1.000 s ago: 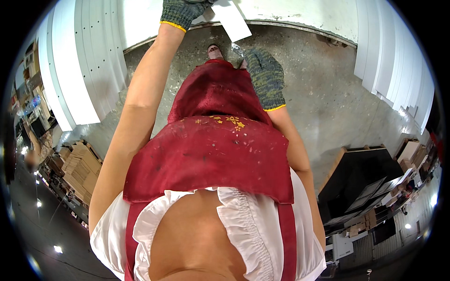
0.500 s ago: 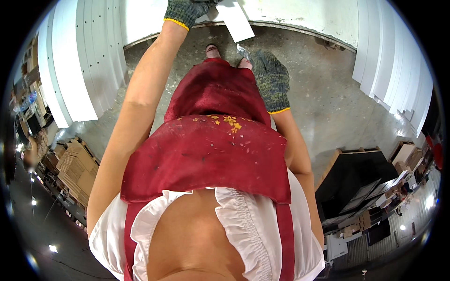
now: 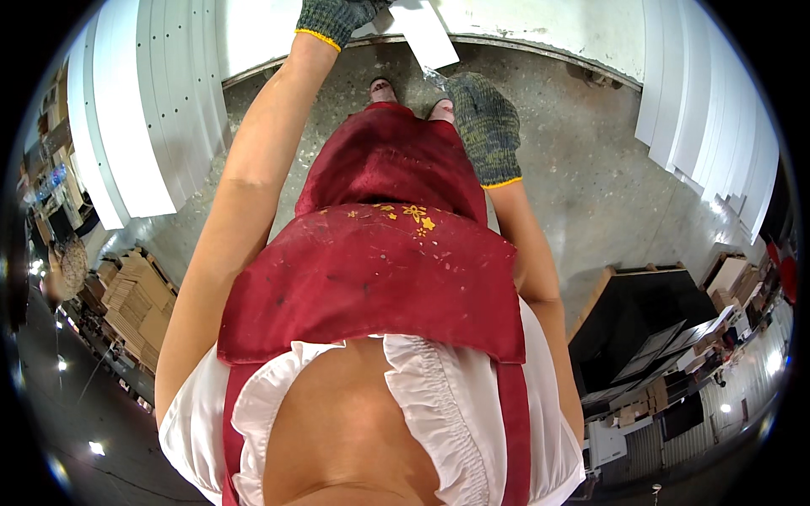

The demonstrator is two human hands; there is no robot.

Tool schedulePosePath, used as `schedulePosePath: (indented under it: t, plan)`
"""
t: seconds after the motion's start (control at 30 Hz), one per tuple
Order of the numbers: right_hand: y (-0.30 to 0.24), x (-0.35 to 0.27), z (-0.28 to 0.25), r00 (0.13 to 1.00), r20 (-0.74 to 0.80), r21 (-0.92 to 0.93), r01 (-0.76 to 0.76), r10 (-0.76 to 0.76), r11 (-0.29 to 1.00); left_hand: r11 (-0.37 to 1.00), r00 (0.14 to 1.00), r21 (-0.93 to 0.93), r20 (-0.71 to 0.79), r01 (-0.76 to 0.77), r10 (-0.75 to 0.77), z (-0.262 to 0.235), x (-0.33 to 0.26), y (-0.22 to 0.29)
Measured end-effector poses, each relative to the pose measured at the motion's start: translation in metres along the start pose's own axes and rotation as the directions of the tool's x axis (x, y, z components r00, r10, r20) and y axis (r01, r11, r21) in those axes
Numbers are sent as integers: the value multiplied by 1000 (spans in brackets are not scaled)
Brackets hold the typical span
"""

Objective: The person picks up a white wood plank and applies a substance from a small container to the edge. They then sand the edges and surface of the plank with a sanding block and wipe it down with a cloth.

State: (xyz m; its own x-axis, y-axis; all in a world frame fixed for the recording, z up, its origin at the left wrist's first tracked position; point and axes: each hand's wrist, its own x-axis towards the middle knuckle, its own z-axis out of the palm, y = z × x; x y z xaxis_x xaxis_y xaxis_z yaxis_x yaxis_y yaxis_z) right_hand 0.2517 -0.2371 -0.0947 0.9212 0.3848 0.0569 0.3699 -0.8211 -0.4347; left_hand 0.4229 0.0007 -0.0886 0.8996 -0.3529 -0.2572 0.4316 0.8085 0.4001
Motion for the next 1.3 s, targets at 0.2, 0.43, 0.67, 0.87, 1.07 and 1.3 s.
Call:
schedulePosePath:
  t: [0.2,0.43,0.67,0.87,1.07,1.3]
  plan:
    - [8,-9,1,997,-15,-80,70,-72,994,1000,1000,12,9,7,-7,-3,-1,2]
    - [6,3,7,997,-24,-48,71,-72,996,1000,1000,-18,-8,1,-1,0,0,0]
    - [10,-5,-3,998,33,-23,57,-56,998,999,1000,-32,0,8,-8,0,-2,1]
    - [9,4,0,997,60,-65,51,-47,997,1000,1000,-19,0,21,-21,1,-1,1]
    - [14,-3,-2,998,54,76,-25,21,997,998,999,-45,-7,38,-39,-2,0,2]
    - [10,-1,-11,963,271,-88,20,5,996,997,999,-58,-1,50,-50,-2,-1,2]
